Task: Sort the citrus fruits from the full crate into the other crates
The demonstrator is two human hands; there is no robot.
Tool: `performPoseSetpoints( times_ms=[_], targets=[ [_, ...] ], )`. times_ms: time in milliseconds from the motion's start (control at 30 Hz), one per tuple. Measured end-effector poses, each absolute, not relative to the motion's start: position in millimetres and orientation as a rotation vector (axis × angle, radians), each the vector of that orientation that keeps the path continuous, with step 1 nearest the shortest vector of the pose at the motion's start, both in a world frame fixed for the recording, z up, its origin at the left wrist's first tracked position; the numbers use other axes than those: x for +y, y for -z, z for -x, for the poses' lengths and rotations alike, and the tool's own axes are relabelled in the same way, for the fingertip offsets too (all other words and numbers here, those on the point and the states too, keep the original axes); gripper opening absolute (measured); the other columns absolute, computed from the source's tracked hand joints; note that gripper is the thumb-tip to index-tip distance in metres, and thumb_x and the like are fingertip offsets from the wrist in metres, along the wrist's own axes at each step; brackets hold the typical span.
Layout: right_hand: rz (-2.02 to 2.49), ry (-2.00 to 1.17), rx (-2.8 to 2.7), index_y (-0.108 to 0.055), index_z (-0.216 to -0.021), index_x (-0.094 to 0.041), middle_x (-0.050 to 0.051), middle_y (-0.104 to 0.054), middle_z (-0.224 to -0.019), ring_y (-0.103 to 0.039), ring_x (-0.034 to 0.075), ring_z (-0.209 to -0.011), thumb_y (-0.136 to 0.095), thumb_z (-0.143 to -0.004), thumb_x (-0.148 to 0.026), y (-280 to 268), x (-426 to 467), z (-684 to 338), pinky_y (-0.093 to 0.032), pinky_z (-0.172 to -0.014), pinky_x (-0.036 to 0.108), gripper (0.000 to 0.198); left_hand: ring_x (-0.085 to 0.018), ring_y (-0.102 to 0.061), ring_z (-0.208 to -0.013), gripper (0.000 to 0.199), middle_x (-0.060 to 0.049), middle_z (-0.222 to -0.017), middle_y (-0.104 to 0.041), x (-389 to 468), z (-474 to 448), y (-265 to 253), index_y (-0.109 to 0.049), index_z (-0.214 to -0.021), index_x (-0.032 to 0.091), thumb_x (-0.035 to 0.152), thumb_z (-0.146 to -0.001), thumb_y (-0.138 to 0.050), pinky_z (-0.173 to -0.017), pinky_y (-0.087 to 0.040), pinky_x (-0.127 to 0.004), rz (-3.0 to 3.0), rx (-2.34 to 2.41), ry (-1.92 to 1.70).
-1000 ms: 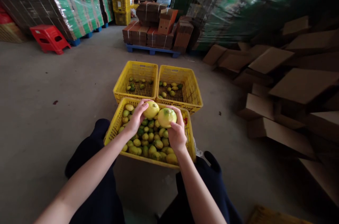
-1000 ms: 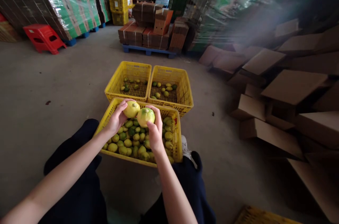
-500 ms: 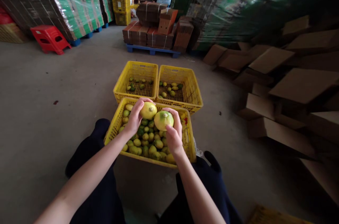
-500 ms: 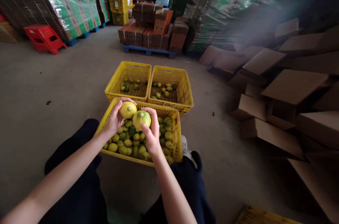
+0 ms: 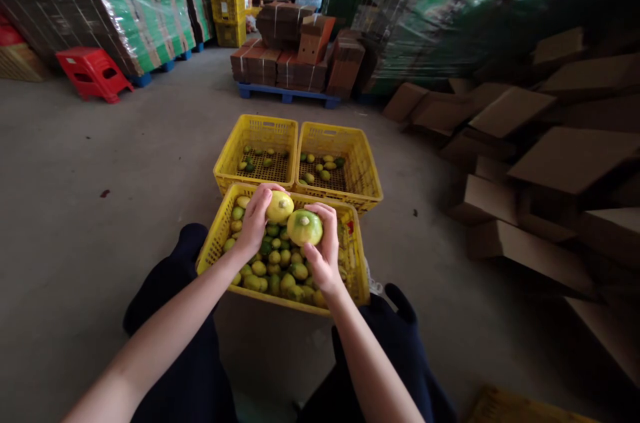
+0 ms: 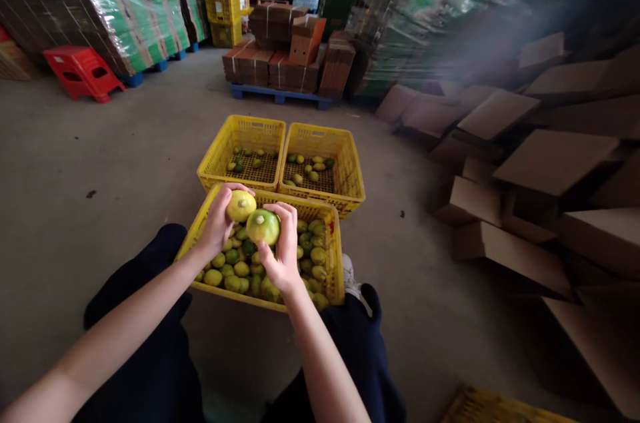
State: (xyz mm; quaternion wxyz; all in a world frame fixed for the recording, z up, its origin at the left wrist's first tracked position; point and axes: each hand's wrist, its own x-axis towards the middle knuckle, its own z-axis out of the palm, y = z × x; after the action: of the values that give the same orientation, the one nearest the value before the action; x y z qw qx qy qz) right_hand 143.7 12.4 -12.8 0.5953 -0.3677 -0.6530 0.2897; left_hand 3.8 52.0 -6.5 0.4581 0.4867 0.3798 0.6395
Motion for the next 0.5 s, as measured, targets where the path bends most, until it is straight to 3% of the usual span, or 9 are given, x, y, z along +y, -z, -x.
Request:
performPoseSetpoints(
  times_ms=[167,267,367,500],
  targets=[
    [0.888,-1.01,-1.089,-0.057,-0.114,-0.027,0.003,-0.058,-0.109,-0.055,0.024,-0.1,-0.059,-0.076,-0.039,18,20,-135,-0.044,-0.092,0.041,0.04,-0.021,-0.061,-0.1,0.034,-0.004,-0.101,-0.067,56,-5,16,-0.063,-0.097,0.021,0.05,-0.09,-0.046,-0.087,-0.049,-0.031,-0.958,0.934,-1.493],
    [0.9,-1.271,-0.657,-0.06,-0.1,-0.025,-0.001,-0.062,-0.093,-0.057,0.02,-0.083,-0.061,-0.067,-0.036,11,28,-135,-0.049,-0.079,0.035,0.034,-0.022,-0.063,-0.097,0.026,-0.003,-0.101,-0.067,55,-6,20,-0.063,-0.102,0.022,0.041,-0.084,-0.059,-0.081,-0.051,-0.03,-0.97,0.943,-1.377],
    [0.896,-1.41,-0.399,-0.06,-0.088,-0.024,-0.003,-0.063,-0.081,-0.057,0.017,-0.074,-0.06,-0.063,-0.032,0,35,-144,-0.05,-0.069,0.031,0.027,-0.018,-0.064,-0.072,0.027,-0.002,-0.089,-0.068,53,-8,17,-0.061,-0.103,0.021,0.038,-0.082,-0.065,-0.063,-0.049,-0.028,-1.018,1.019,-1.216],
    [0.894,-1.54,-0.312,-0.062,-0.084,-0.023,0.0,-0.067,-0.08,-0.061,0.02,-0.076,-0.054,-0.067,-0.027,-7,38,-158,-0.053,-0.067,0.032,0.02,-0.013,-0.055,-0.042,0.026,0.001,-0.063,-0.061,53,-8,10,-0.061,-0.099,0.02,0.043,-0.087,-0.059,-0.044,-0.038,-0.025,-1.049,1.111,-1.025]
  ],
)
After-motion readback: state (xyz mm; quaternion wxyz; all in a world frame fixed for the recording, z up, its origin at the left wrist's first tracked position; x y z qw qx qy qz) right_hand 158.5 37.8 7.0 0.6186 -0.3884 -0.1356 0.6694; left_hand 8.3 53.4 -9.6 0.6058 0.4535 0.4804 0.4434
